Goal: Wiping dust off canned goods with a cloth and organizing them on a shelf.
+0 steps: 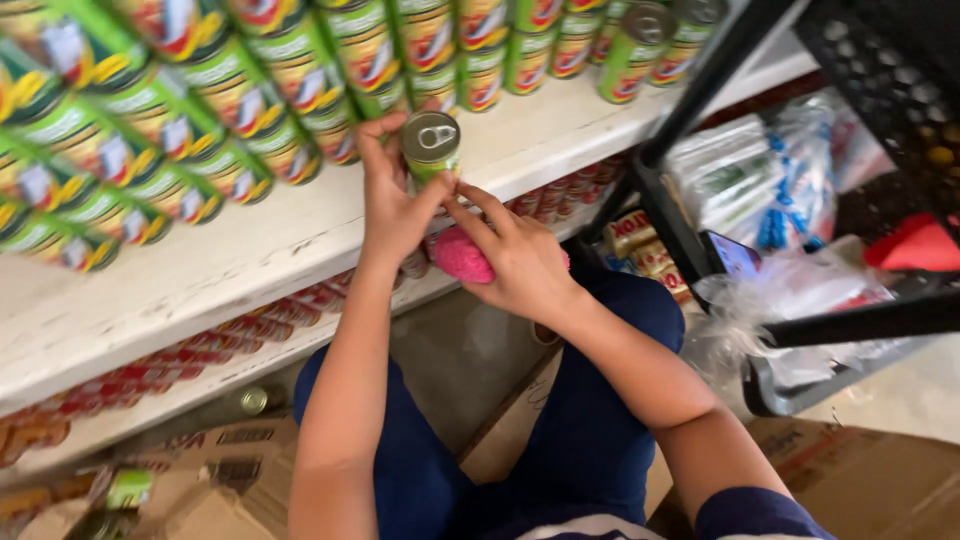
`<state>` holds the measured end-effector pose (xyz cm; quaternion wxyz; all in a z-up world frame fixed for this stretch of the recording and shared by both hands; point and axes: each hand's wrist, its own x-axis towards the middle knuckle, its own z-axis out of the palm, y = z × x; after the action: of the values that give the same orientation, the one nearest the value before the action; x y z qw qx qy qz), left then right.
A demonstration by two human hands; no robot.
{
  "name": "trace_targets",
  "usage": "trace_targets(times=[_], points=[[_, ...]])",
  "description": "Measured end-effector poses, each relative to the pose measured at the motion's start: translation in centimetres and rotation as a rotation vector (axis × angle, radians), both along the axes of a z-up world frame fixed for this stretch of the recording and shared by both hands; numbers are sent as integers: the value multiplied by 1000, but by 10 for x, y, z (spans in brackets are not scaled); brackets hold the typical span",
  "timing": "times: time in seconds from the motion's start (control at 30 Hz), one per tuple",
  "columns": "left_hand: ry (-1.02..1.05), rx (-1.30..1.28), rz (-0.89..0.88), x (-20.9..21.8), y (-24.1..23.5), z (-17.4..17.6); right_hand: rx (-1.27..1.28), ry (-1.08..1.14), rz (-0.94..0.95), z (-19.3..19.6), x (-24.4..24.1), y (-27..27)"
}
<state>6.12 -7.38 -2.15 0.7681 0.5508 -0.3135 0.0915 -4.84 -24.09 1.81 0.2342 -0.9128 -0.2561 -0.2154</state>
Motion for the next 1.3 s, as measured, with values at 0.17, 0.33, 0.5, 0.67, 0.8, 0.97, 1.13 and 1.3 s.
trace_targets(times=[0.17, 0.33, 0.5, 0.67, 0.8, 0.97, 1.13, 1.3], points=[[-189, 421, 363, -4, -32, 24, 27, 6, -139, -13, 9, -27], [-108, 469, 272, 18, -84, 27, 43, 90, -336, -12, 17, -53], [-180, 519, 186, 56, -133, 20, 144, 180, -441, -10, 29, -79], [-237, 515, 283, 58, -151, 7, 180, 210, -451, -18, 36, -96], [-215, 490, 345, 53, -154, 2, 185, 242, -440, -20, 40, -101], [-227, 546, 384, 44, -152, 12, 189, 302, -459, -17, 42, -101], [-234, 544, 400, 49, -152, 5, 195, 305, -458, -13, 41, -99], [-222, 552, 402, 51, -154, 4, 187, 313, -479, -17, 43, -101]])
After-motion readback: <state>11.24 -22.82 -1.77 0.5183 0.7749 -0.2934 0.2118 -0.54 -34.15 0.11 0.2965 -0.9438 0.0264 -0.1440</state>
